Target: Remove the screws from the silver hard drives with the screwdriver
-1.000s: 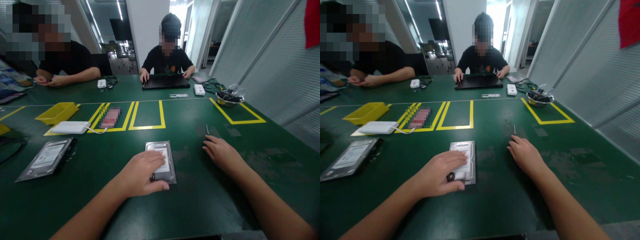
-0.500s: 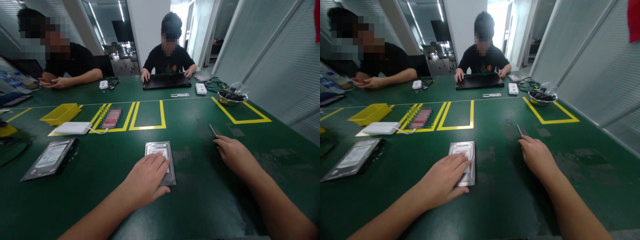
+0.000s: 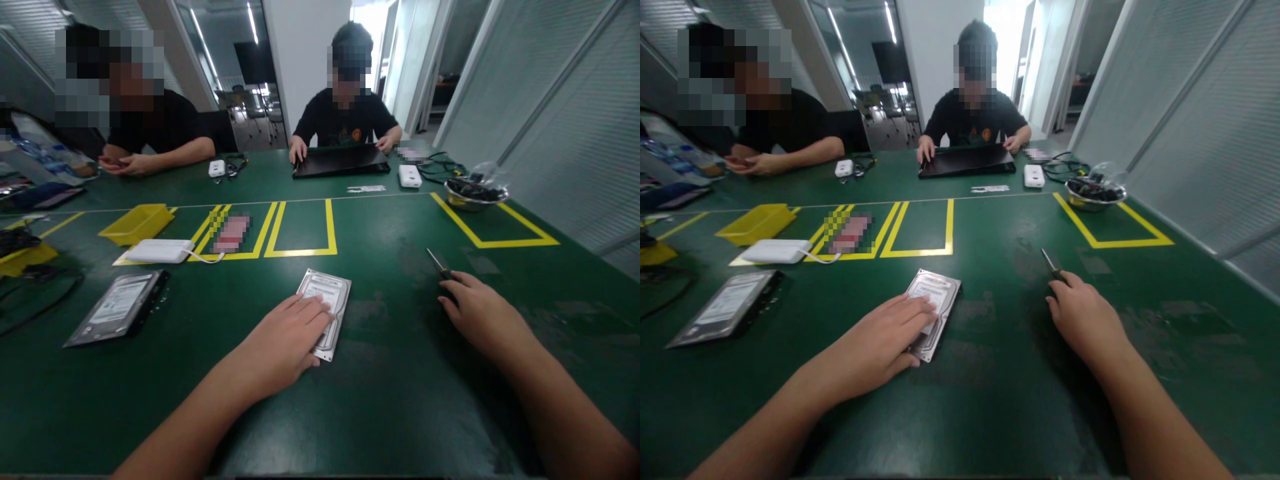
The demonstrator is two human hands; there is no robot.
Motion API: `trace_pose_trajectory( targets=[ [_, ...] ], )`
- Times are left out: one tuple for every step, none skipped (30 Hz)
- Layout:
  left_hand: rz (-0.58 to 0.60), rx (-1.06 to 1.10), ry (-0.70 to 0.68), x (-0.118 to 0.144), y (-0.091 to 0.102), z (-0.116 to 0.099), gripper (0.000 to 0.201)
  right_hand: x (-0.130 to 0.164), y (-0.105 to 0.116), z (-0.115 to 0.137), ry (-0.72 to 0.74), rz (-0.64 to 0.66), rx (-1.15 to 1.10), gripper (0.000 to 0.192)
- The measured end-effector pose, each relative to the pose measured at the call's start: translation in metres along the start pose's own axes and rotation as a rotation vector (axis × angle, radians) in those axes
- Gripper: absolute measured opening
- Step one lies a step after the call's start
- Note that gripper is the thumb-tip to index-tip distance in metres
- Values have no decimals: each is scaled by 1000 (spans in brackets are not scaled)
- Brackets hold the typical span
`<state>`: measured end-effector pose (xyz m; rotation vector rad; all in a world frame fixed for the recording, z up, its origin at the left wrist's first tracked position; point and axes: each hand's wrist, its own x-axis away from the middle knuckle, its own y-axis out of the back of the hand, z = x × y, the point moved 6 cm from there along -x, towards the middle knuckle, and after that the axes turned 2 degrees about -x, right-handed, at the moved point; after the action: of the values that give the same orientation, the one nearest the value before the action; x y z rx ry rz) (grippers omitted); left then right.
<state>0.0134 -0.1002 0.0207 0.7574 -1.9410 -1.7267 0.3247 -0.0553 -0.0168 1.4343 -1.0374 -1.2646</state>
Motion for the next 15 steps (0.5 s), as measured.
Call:
trace_pose_trajectory(
  targets=[
    [-2, 3, -2, 1, 0, 1, 59, 0, -1, -1, 4, 3, -2, 37],
    [-4, 5, -5, 1, 0, 1, 59, 0, -3, -2, 7, 7, -4, 38],
    [-5, 7, -9, 2, -1, 2, 59, 0, -4, -3, 9, 10, -6, 38],
    [-4, 9, -13, 2, -1, 2, 59, 0, -5, -3, 10, 14, -8, 39],
    [-4, 10, -17, 2, -2, 3, 59, 0, -6, -4, 10, 17, -11, 39],
    [-4, 11, -20, 2, -3, 3, 59, 0, -7, -4, 8, 20, -13, 39],
    [-6, 12, -22, 2, -4, 4, 59, 0, -8, -5, 3, 22, -16, 40],
    [-8, 13, -24, 1, -4, 4, 59, 0, -8, -5, -3, 25, -18, 41],
    [-14, 14, -25, 1, -5, 4, 59, 0, -7, -6, -11, 27, -20, 41],
    [-23, 15, -25, 0, -5, 4, 59, 0, -6, -7, -21, 30, -22, 42],
    [-32, 15, -23, -1, -6, 4, 59, 0, -3, -10, -35, 32, -22, 44],
    [-41, 16, -20, -2, -7, 4, 59, -1, 0, -14, -53, 37, -20, 45],
    [-51, 15, -17, -2, -8, 3, 59, -1, 4, -19, -74, 42, -18, 47],
    [-60, 12, -12, -3, -9, 3, 58, -1, 9, -26, -106, 49, -12, 50],
    [-71, 6, -7, -4, -11, 3, 58, -1, 13, -35, -134, 67, -7, 54]
  ],
)
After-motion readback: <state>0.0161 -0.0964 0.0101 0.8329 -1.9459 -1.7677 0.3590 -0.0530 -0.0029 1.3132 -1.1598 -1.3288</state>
